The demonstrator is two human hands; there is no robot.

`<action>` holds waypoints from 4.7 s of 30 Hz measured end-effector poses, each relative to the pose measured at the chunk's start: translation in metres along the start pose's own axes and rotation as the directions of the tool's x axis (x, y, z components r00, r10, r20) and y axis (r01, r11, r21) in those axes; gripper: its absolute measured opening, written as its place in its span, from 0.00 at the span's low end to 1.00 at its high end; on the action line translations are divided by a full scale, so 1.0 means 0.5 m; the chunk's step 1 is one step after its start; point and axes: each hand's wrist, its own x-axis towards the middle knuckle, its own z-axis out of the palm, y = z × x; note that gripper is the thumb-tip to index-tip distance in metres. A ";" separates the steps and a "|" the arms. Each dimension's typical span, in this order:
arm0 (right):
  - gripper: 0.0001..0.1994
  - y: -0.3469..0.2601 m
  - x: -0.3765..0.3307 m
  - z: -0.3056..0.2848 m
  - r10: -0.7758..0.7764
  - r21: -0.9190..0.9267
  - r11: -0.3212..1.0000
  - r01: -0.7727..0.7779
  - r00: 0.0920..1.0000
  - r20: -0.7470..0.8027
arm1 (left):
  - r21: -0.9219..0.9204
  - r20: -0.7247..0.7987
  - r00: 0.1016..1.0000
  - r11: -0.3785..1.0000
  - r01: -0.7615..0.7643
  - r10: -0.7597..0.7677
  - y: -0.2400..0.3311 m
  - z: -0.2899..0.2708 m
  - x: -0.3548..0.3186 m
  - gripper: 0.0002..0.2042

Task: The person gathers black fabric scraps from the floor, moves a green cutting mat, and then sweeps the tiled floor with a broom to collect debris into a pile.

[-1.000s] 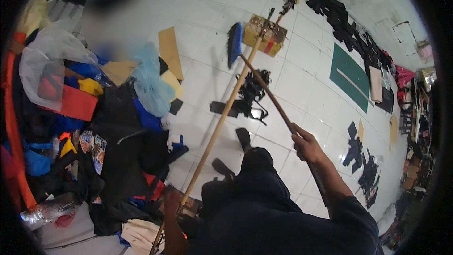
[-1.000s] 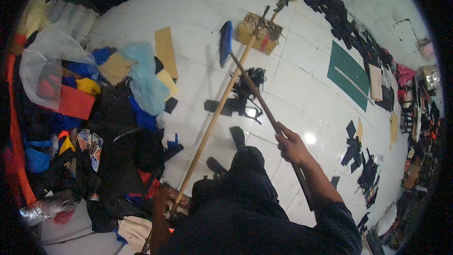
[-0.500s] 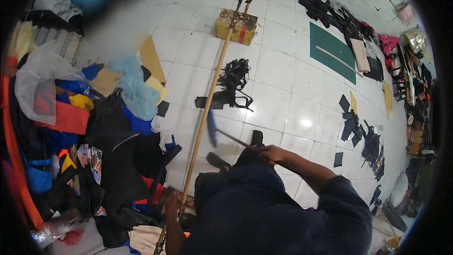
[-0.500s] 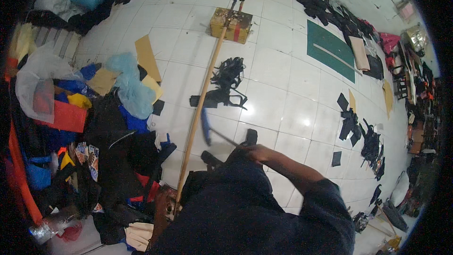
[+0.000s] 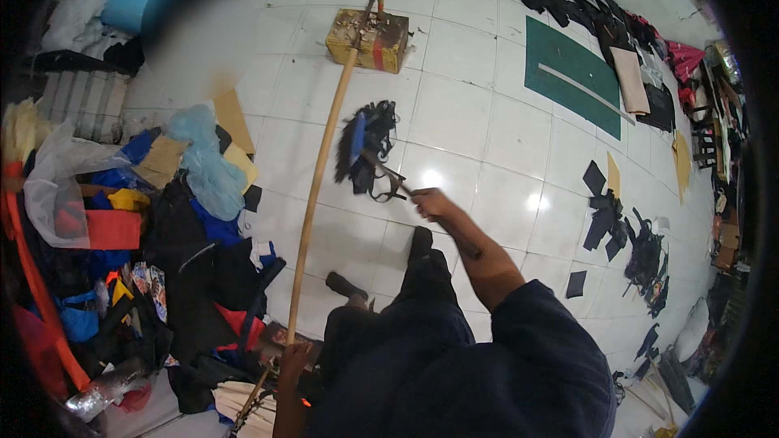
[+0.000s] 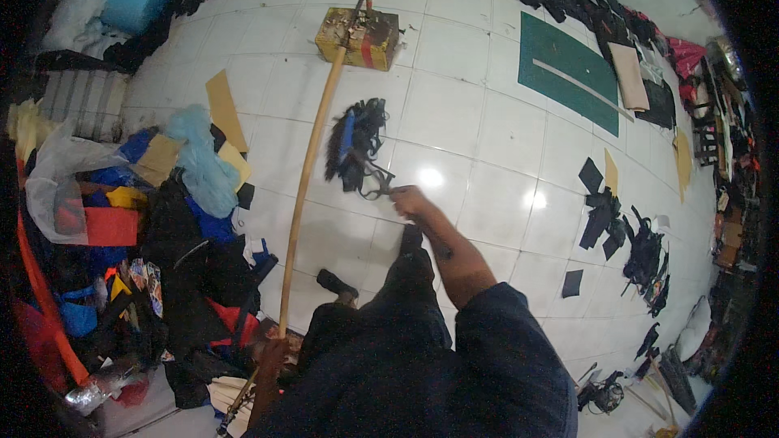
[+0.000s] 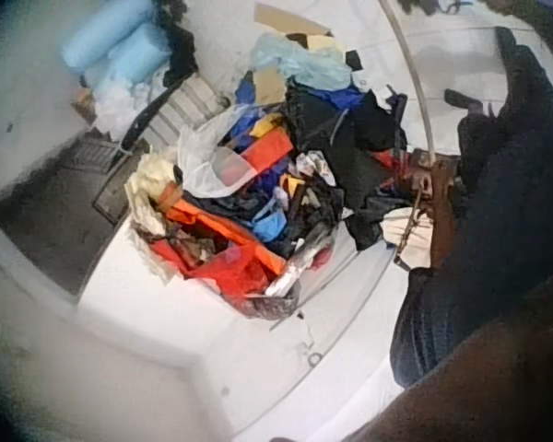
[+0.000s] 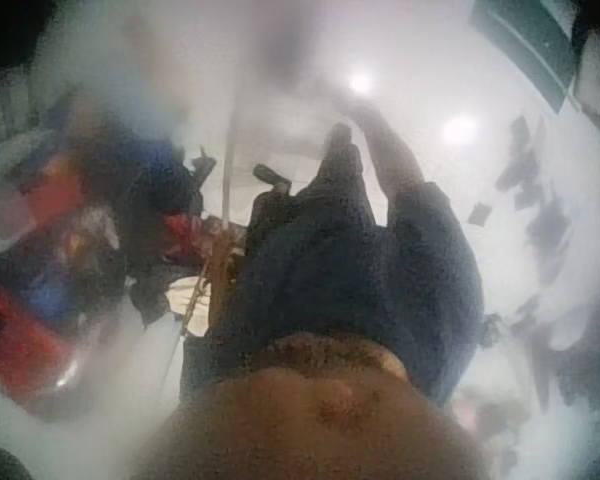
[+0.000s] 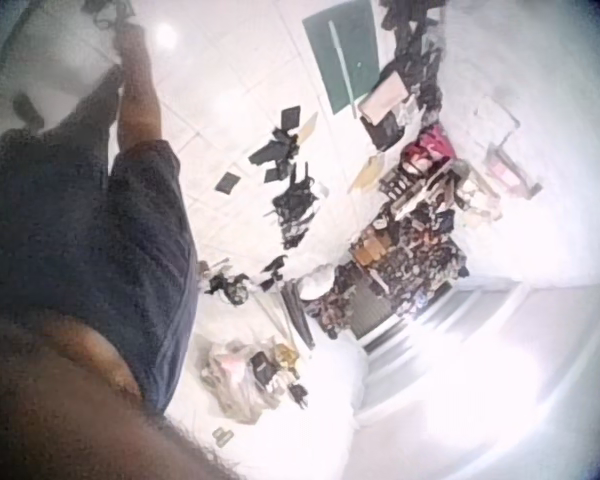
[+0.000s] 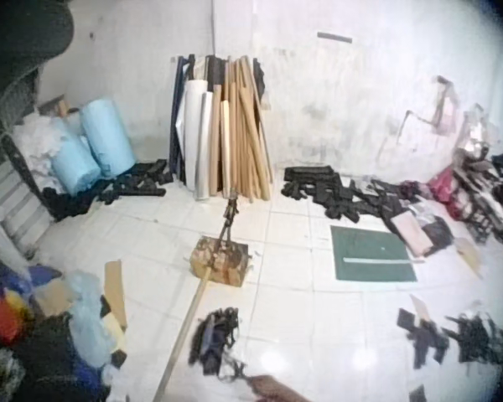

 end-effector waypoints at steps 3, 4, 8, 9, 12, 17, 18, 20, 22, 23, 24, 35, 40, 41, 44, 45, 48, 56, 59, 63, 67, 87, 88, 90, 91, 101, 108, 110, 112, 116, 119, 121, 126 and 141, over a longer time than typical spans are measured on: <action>0.18 -0.059 -0.185 -0.134 0.143 -0.022 0.988 -0.151 0.966 -0.215 | 0.217 0.058 0.970 0.945 -0.244 0.237 0.064 0.058 0.009 0.18; 0.18 -0.032 -0.236 -0.187 0.124 -0.029 0.990 -0.135 0.961 -0.249 | 0.168 0.038 0.980 0.965 -0.199 0.195 0.095 0.067 0.025 0.17; 0.15 0.095 -0.405 -0.451 0.130 -0.102 0.975 -0.196 0.884 -0.448 | -0.092 -0.003 0.996 0.992 -0.084 0.084 0.179 0.057 0.068 0.16; 0.14 0.115 -0.434 -0.514 0.188 -0.018 0.974 -0.226 0.849 -0.494 | -0.105 -0.020 0.996 0.990 -0.090 0.088 0.198 0.049 0.070 0.15; 0.06 0.148 -0.521 -0.642 0.251 0.056 0.958 -0.283 0.720 -0.647 | -0.088 -0.046 0.990 0.987 -0.137 0.133 0.251 0.021 0.086 0.15; 0.12 0.152 -0.609 -0.549 0.129 -0.086 0.944 -0.318 0.596 -0.793 | -0.080 -0.073 0.974 0.973 -0.218 0.212 0.204 0.018 0.078 0.16; 0.15 0.133 -0.635 -0.475 0.162 -0.033 0.951 -0.307 0.586 -0.794 | -0.123 -0.086 0.970 0.963 -0.238 0.229 0.207 0.027 0.063 0.17; 0.22 0.105 -0.678 -0.354 0.209 0.010 0.953 -0.304 0.631 -0.747 | 0.032 -0.010 0.996 0.996 -0.083 0.084 0.204 0.044 0.053 0.20; 0.22 0.015 -0.692 -0.210 0.218 -0.036 0.947 -0.318 0.722 -0.657 | 0.114 0.088 0.996 0.992 -0.045 0.035 0.095 0.056 0.106 0.19; 0.21 -0.001 -0.699 -0.148 0.206 -0.003 0.967 -0.255 0.789 -0.579 | 0.135 0.143 0.969 0.966 -0.221 0.202 0.071 0.061 0.111 0.19; 0.20 -0.021 -0.690 -0.088 0.184 0.031 0.981 -0.193 0.858 -0.479 | 0.072 0.167 0.959 0.967 -0.244 0.230 0.054 0.068 0.112 0.19; 0.19 0.173 -0.325 0.392 -0.124 -0.481 0.874 0.069 0.989 -0.083 | 0.027 0.063 0.927 0.928 -0.372 0.370 -0.213 -0.242 0.229 0.11; 0.17 0.297 -0.417 0.177 -0.002 -0.468 0.830 -0.303 0.838 -0.546 | -0.046 0.010 0.991 0.990 -0.130 0.130 -0.414 -0.333 0.259 0.11; 0.16 0.319 -0.451 0.128 -0.052 -0.535 0.749 -0.390 0.771 -0.634 | -0.008 0.039 0.994 0.995 -0.099 0.099 -0.430 -0.332 0.253 0.11; 0.10 0.251 -0.551 0.110 0.066 -0.203 0.817 -0.539 0.437 -0.897 | 0.045 0.065 0.997 0.998 -0.050 0.047 -0.473 -0.307 0.232 0.10; 0.13 0.218 -0.598 0.130 0.118 -0.165 0.837 -0.522 0.465 -0.877 | 0.055 0.076 0.997 0.998 -0.038 0.034 -0.488 -0.290 0.221 0.10; 0.17 0.334 -0.669 0.150 -0.018 -0.299 0.836 -0.460 0.523 -0.852 | 0.115 0.169 0.985 0.992 -0.057 0.037 -0.493 -0.229 0.202 0.10; 0.18 0.447 -0.648 0.478 -0.155 -0.444 0.896 0.009 0.943 -0.293 | 0.087 0.165 0.974 0.981 -0.172 0.156 -0.455 -0.149 0.139 0.09; 0.16 0.434 -0.628 0.590 -0.057 -0.406 0.914 0.017 0.995 -0.087 | -0.025 0.055 0.959 0.960 -0.279 0.280 -0.399 -0.144 0.110 0.08; 0.15 0.491 -0.593 0.642 -0.070 -0.507 0.861 0.039 0.997 -0.042 | -0.062 0.173 0.895 0.912 -0.406 0.411 -0.326 -0.114 0.056 0.11; 0.13 0.699 -0.675 0.392 -0.330 -0.782 0.551 0.293 0.936 0.118 | 0.052 0.153 0.883 0.889 -0.456 0.444 -0.307 -0.036 -0.055 0.13; 0.25 0.163 -0.743 0.224 0.150 0.263 0.962 0.072 0.666 -0.731 | 0.089 0.139 0.982 0.986 -0.144 0.131 -0.366 -0.205 0.207 0.12; 0.25 0.093 -0.717 0.250 0.145 0.283 0.955 0.084 0.702 -0.698 | 0.107 0.105 0.973 0.971 -0.215 0.204 -0.294 -0.223 0.236 0.12; 0.25 -0.030 -0.662 0.304 0.113 0.342 0.933 0.112 0.811 -0.574 | 0.029 0.020 0.953 0.953 -0.301 0.301 -0.131 -0.277 0.259 0.12; 0.24 -0.089 -0.634 0.325 0.069 0.342 0.931 0.127 0.858 -0.508 | -0.068 -0.005 0.947 0.945 -0.320 0.320 -0.037 -0.303 0.251 0.13; 0.20 -0.580 -0.039 0.429 -0.173 0.327 0.928 0.179 0.984 -0.049 | -0.228 -0.179 0.921 0.897 -0.380 0.345 0.209 -0.389 0.336 0.11; 0.10 -0.732 0.806 0.364 -0.702 -0.815 0.197 0.546 0.658 0.271 | -0.404 -0.038 0.984 0.903 0.145 -0.175 0.238 -0.268 0.341 0.10; 0.09 -0.804 0.984 0.289 -0.769 -0.898 -0.250 0.362 0.488 0.412 | -0.451 0.005 0.961 0.857 0.248 -0.276 0.265 -0.249 0.336 0.09; 0.09 -0.907 1.064 0.369 -0.569 -0.921 -0.282 0.268 0.726 0.386 | -0.519 -0.009 0.914 0.783 0.342 -0.405 0.272 -0.219 0.285 0.09; 0.05 -0.989 1.129 0.429 -0.411 -0.935 -0.277 0.222 0.852 0.324 | -0.595 0.011 0.859 0.687 0.417 -0.512 0.309 -0.160 0.229 0.09; 0.06 -0.779 1.136 0.084 -0.412 -0.649 -0.760 0.033 0.748 0.520 | -0.604 0.150 0.915 0.697 0.385 -0.375 0.334 -0.131 0.284 0.09; 0.10 -0.675 0.945 0.201 -0.269 -0.964 -0.100 0.246 0.926 0.264 | -0.689 0.083 0.874 0.606 0.397 -0.478 0.342 -0.103 0.211 0.09; 0.22 -0.792 0.479 0.194 -0.129 -0.974 0.196 0.116 0.987 0.091 | -0.848 0.029 0.920 0.478 0.229 -0.390 0.305 -0.135 0.247 0.10; 0.18 -0.849 0.970 0.528 -0.308 -0.964 0.174 0.200 0.941 0.140 | -0.667 -0.124 0.903 0.709 0.231 -0.411 0.259 -0.177 0.198 0.13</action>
